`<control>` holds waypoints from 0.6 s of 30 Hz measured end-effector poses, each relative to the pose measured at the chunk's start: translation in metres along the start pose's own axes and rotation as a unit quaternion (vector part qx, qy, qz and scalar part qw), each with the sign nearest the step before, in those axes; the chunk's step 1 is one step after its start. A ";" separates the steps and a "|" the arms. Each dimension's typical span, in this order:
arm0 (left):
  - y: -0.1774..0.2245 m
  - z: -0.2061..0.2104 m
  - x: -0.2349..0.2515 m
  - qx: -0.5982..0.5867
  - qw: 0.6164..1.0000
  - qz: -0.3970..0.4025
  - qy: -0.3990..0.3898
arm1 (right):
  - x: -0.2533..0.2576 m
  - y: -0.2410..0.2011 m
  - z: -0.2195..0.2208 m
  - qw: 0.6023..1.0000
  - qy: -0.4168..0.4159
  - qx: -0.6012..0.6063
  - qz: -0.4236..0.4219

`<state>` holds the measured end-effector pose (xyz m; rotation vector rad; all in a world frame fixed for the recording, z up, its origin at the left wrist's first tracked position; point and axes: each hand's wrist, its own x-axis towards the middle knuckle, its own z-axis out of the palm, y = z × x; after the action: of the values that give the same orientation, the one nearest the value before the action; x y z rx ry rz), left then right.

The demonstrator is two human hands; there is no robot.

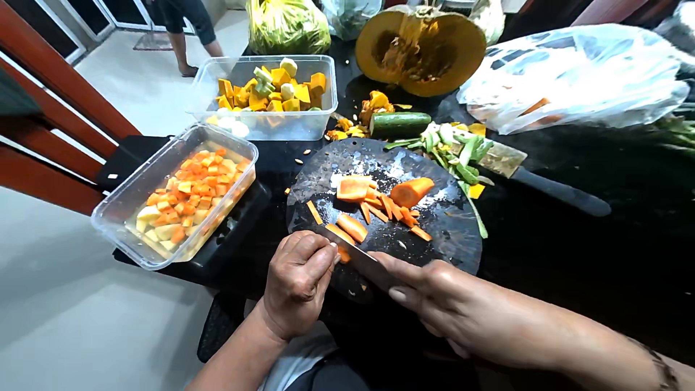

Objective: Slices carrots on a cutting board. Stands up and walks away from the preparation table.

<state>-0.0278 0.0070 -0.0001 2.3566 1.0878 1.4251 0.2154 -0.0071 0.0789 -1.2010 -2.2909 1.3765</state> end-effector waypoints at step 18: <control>0.002 -0.004 -0.003 -0.085 0.995 -0.043 0.008 | -0.016 0.003 0.017 0.961 0.104 -0.228 -0.117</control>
<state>-0.0314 0.0028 0.0007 2.1588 1.0158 1.4477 0.2185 -0.0293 0.0705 -1.0768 -2.5671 0.6253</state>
